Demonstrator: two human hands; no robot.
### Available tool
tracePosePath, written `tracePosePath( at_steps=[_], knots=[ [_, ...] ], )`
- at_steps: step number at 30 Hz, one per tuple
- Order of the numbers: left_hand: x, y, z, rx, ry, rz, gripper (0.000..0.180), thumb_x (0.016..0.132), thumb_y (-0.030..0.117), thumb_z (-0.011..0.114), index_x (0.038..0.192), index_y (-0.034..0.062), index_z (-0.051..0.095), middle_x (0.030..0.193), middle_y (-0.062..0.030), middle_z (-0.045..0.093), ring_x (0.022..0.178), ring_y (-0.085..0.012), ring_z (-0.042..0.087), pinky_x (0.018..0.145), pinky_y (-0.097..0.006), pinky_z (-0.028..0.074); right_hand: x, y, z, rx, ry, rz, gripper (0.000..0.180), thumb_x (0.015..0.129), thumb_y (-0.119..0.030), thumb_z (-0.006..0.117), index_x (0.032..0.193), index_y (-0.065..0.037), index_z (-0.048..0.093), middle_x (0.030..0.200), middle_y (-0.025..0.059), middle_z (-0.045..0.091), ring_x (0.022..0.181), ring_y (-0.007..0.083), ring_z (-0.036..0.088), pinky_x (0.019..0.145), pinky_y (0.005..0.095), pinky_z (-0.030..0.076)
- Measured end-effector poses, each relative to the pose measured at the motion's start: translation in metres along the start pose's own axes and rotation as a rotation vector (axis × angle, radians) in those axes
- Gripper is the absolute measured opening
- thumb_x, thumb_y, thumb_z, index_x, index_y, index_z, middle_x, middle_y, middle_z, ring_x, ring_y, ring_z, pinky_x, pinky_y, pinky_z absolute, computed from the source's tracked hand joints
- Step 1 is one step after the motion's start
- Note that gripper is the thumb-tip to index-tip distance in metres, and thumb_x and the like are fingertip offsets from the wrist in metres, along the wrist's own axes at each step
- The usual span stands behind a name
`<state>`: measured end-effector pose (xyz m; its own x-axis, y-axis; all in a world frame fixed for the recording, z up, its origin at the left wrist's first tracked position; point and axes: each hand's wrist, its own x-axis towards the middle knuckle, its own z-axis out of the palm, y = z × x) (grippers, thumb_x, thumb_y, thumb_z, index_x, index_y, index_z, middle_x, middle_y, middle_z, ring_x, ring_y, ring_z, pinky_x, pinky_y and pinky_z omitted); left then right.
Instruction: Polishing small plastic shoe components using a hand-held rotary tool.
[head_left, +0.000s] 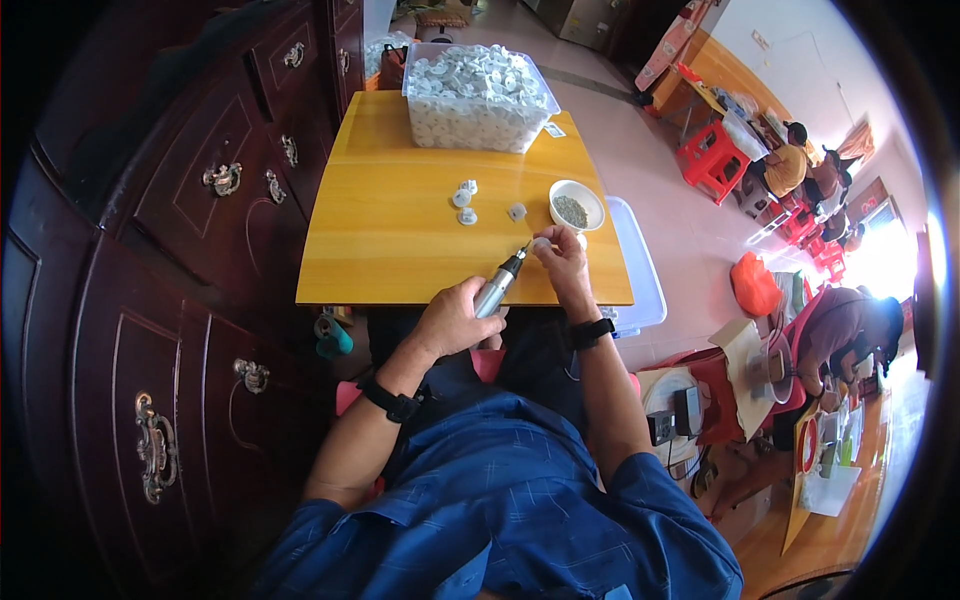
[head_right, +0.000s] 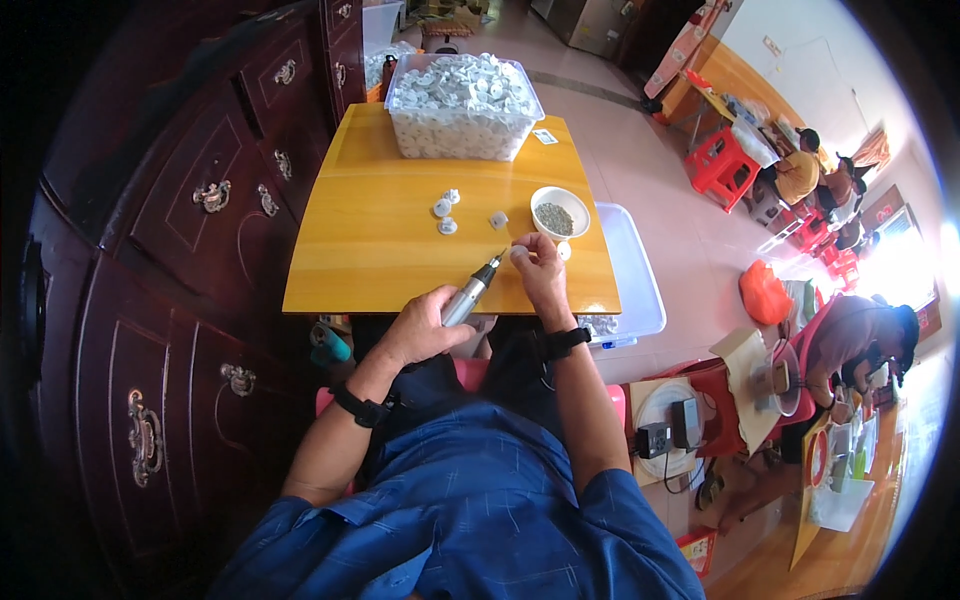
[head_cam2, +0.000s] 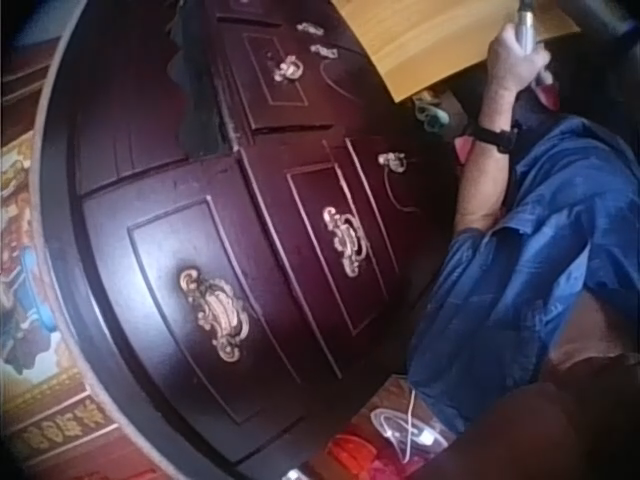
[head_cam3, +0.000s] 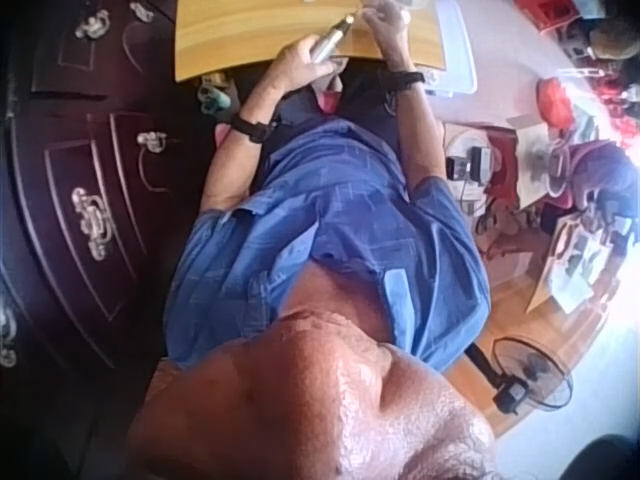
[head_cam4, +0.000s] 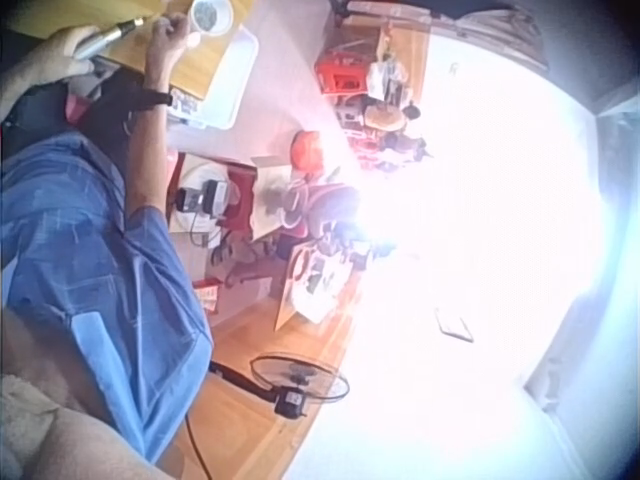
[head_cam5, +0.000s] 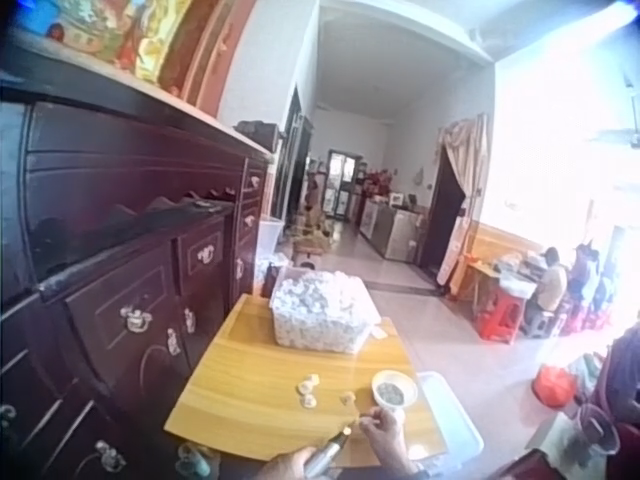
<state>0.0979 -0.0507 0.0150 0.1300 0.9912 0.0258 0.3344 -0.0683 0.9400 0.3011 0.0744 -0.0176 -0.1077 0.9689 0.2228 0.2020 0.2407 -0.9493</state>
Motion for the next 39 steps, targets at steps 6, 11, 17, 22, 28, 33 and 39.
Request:
tracePosePath(
  at_steps=[6, 11, 17, 22, 28, 33, 39],
  knots=[
    [0.001, -0.011, 0.005, 0.049, 0.005, 0.06, 0.037, 0.07, 0.018, 0.072, 0.101, -0.0002, 0.061, 0.079, -0.0147, 0.07, 0.072, -0.0264, 0.07, 0.073, -0.036, 0.054, -0.01, 0.0, 0.004, 0.115, -0.006, 0.051, 0.02, 0.088, 0.0, 0.063, 0.108, -0.003, 0.061, 0.099, 0.0025, 0.064, 0.086, 0.0099, 0.061, 0.075, 0.0228, 0.05],
    [0.003, -0.016, 0.007, 0.099, -0.002, 0.063, 0.044, 0.066, 0.02, 0.073, 0.103, -0.0005, 0.062, 0.079, -0.0163, 0.069, 0.074, -0.0285, 0.069, 0.073, -0.037, 0.054, -0.006, 0.018, -0.001, 0.14, -0.046, 0.055, 0.026, 0.089, 0.002, 0.061, 0.114, -0.004, 0.061, 0.097, 0.0031, 0.065, 0.086, 0.0095, 0.062, 0.075, 0.0222, 0.051],
    [0.003, -0.016, 0.006, 0.128, -0.002, 0.038, 0.048, 0.064, 0.022, 0.074, 0.104, -0.0009, 0.063, 0.081, -0.0175, 0.069, 0.075, -0.0302, 0.069, 0.073, -0.038, 0.054, -0.009, 0.005, 0.003, 0.231, -0.074, 0.099, 0.028, 0.09, 0.0, 0.061, 0.118, -0.003, 0.061, 0.094, 0.0036, 0.066, 0.082, 0.0092, 0.063, 0.073, 0.0217, 0.051],
    [0.002, -0.014, 0.006, 0.123, -0.007, 0.035, 0.047, 0.065, 0.023, 0.074, 0.104, -0.0012, 0.063, 0.081, -0.0177, 0.069, 0.075, -0.0311, 0.068, 0.074, -0.038, 0.054, -0.011, 0.002, 0.0, 0.124, -0.084, 0.093, 0.03, 0.089, 0.0, 0.061, 0.12, -0.003, 0.061, 0.097, 0.0042, 0.066, 0.084, 0.009, 0.064, 0.074, 0.0221, 0.052],
    [0.003, -0.015, 0.007, 0.154, -0.012, 0.04, 0.045, 0.065, 0.023, 0.074, 0.102, -0.0012, 0.062, 0.08, -0.0178, 0.069, 0.076, -0.0316, 0.069, 0.074, -0.039, 0.054, -0.01, 0.01, -0.001, 0.182, -0.096, 0.074, 0.03, 0.089, 0.0, 0.062, 0.118, -0.001, 0.061, 0.097, 0.0041, 0.066, 0.086, 0.0096, 0.064, 0.077, 0.0226, 0.053],
    [0.003, -0.014, 0.007, 0.168, -0.003, 0.043, 0.043, 0.066, 0.024, 0.073, 0.099, -0.0011, 0.062, 0.079, -0.0179, 0.069, 0.076, -0.032, 0.069, 0.075, -0.039, 0.054, -0.01, 0.01, 0.001, 0.206, -0.081, 0.107, 0.028, 0.088, 0.0, 0.063, 0.117, -0.001, 0.061, 0.098, 0.0035, 0.066, 0.086, 0.0093, 0.064, 0.078, 0.0226, 0.053],
    [0.004, -0.016, 0.008, 0.141, -0.006, 0.038, 0.042, 0.066, 0.024, 0.073, 0.098, -0.0011, 0.062, 0.079, -0.0179, 0.069, 0.076, -0.0324, 0.069, 0.075, -0.039, 0.054, -0.011, 0.011, 0.001, 0.189, -0.074, 0.103, 0.028, 0.088, -0.001, 0.065, 0.115, -0.002, 0.061, 0.098, 0.0025, 0.066, 0.084, 0.0076, 0.062, 0.075, 0.021, 0.051]
  ],
)
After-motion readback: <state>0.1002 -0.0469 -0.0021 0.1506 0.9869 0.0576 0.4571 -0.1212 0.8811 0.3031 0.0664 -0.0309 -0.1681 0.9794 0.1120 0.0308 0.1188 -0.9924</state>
